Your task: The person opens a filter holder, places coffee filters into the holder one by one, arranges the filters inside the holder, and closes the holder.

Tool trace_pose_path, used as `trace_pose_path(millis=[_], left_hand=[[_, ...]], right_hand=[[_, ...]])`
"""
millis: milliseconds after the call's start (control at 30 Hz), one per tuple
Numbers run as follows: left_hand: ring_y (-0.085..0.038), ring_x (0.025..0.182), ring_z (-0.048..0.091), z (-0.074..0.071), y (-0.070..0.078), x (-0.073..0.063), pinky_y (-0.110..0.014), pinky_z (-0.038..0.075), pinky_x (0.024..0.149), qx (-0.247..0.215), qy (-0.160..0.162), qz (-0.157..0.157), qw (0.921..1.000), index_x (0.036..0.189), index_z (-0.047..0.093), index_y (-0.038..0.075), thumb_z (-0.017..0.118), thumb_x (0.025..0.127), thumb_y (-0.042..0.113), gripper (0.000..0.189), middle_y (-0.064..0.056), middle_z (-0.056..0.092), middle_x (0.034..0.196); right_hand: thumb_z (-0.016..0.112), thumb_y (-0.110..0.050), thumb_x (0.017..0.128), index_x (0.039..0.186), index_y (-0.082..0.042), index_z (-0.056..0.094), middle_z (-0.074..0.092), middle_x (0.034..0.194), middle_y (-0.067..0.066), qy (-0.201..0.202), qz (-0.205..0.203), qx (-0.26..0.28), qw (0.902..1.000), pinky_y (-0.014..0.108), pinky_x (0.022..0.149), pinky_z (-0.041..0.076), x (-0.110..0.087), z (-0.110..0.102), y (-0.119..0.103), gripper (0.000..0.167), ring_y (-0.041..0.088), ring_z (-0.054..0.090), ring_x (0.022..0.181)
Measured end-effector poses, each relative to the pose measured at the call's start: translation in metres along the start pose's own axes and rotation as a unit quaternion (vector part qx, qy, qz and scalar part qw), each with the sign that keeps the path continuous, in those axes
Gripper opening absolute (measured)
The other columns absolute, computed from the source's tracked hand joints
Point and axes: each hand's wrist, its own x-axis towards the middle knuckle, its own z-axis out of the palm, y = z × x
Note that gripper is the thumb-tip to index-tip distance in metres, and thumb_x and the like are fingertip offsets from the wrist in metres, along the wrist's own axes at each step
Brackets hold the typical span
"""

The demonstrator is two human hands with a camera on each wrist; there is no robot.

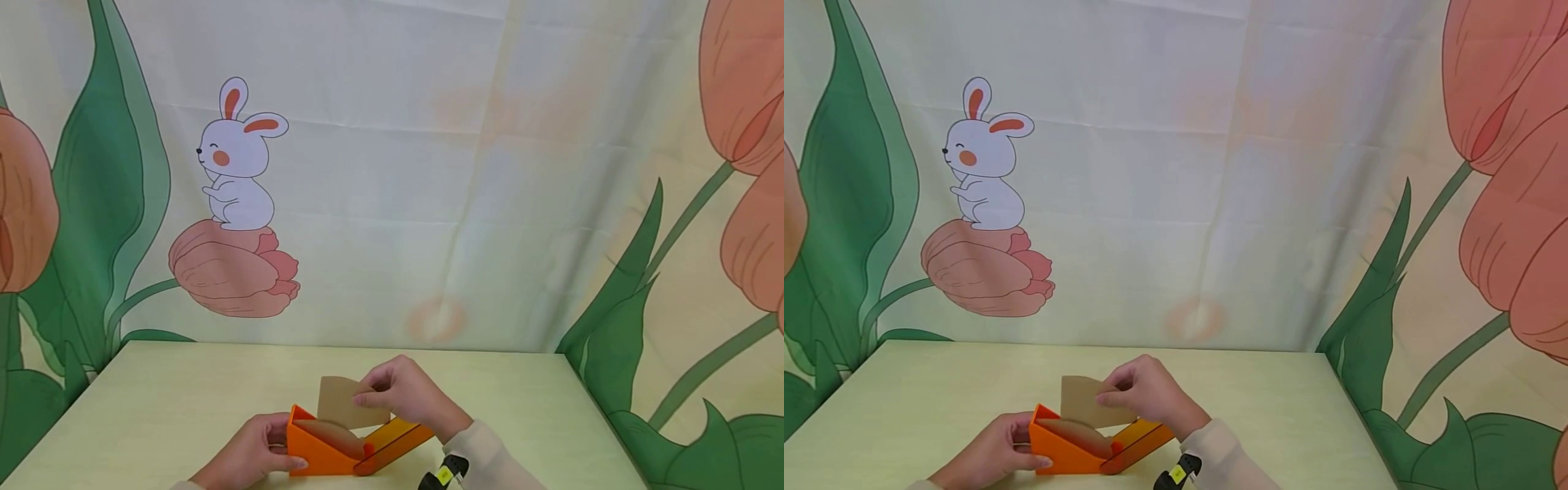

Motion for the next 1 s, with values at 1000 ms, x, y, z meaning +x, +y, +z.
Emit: trace_pose_path(millis=[1000], left_hand=[[-0.022, 0.105, 0.071, -0.001, -0.003, 0.002, -0.031, 0.06, 0.093, -0.006, -0.006, 0.02, 0.9998, 0.133, 0.065, 0.007, 0.087, 0.082, 0.025, 0.059, -0.007, 0.074, 0.124]], right_hand=[[0.081, -0.017, 0.089, 0.091, -0.012, 0.083, 0.078, 0.084, -0.005, -0.029, -0.007, 0.008, 0.9995, 0.017, 0.062, 0.051, 0.0, 0.032, -0.002, 0.007, 0.002, 0.058, 0.066]])
